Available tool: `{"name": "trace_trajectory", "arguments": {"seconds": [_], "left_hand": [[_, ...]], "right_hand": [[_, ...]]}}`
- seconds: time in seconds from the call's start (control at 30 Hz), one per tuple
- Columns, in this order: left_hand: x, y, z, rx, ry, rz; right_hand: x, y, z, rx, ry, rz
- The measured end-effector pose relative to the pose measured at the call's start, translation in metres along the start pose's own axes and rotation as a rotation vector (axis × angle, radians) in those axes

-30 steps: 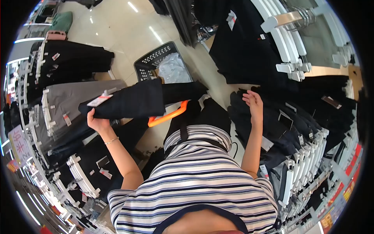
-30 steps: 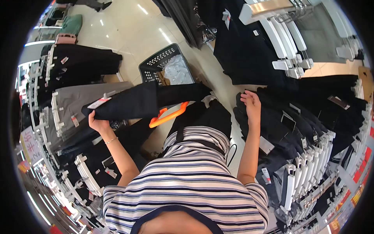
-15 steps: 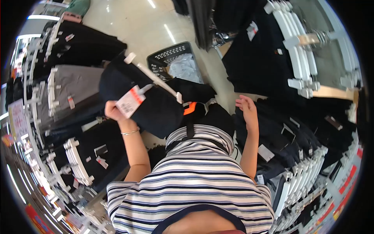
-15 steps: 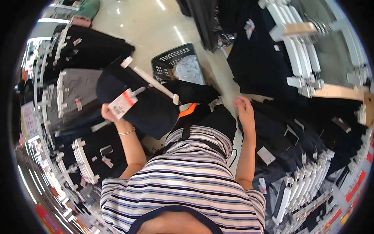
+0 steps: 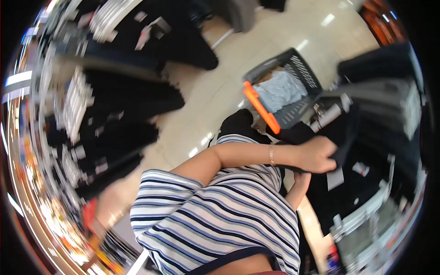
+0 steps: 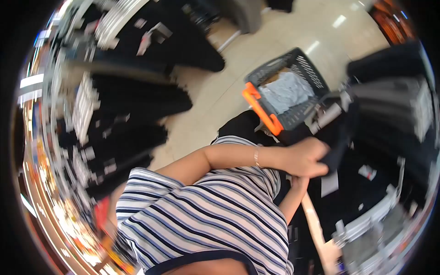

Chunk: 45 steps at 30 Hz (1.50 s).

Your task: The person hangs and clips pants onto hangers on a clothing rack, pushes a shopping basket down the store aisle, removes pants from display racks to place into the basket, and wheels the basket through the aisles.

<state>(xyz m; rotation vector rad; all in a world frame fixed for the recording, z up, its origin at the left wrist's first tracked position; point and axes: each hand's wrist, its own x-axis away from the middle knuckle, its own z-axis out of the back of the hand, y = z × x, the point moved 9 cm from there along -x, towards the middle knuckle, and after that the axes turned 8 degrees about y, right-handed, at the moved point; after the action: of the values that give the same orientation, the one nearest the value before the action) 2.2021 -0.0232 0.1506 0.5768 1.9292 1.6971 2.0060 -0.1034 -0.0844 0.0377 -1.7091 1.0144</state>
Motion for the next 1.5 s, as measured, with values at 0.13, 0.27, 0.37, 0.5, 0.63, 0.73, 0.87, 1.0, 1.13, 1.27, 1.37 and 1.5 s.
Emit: {"name": "trace_trajectory", "arguments": {"seconds": [0.13,0.27,0.37,0.5,0.63,0.73,0.87,1.0,1.13,1.27,1.37,1.5], "left_hand": [[0.018,0.0,-0.019,-0.129,0.018,-0.134],[0.032,0.01,-0.004,-0.122,0.079,-0.146],[0.037,0.014,0.007,-0.132,0.101,-0.173],[0.047,0.023,0.01,-0.119,0.145,-0.244],[0.054,0.027,0.009,-0.121,0.175,-0.28],[0.056,0.029,0.006,-0.134,0.184,-0.304],[0.059,0.035,0.001,-0.107,0.161,-0.32],[0.06,0.038,-0.014,-0.077,0.096,-0.336],[0.059,0.039,-0.023,-0.054,0.062,-0.329],[0.06,0.036,-0.021,-0.033,0.031,-0.297],[0.047,0.02,-0.009,-0.03,0.057,-0.23],[0.02,-0.015,0.069,0.156,0.396,-0.037]], "right_hand": [[-0.014,-0.021,0.0,0.011,0.041,-0.022],[-0.027,-0.055,0.001,0.005,0.086,0.027],[-0.031,-0.074,-0.002,0.0,0.101,0.064],[-0.03,-0.09,0.0,-0.021,0.115,0.112],[-0.027,-0.102,0.002,-0.035,0.125,0.156],[-0.023,-0.109,0.005,-0.056,0.129,0.185],[-0.017,-0.115,0.013,-0.106,0.145,0.215],[-0.011,-0.119,0.021,-0.154,0.171,0.24],[-0.009,-0.122,0.02,-0.187,0.173,0.256],[-0.007,-0.123,0.017,-0.243,0.164,0.275],[-0.006,-0.124,0.007,-0.31,0.137,0.293],[-0.003,-0.122,-0.032,-0.45,0.031,0.309]]}}
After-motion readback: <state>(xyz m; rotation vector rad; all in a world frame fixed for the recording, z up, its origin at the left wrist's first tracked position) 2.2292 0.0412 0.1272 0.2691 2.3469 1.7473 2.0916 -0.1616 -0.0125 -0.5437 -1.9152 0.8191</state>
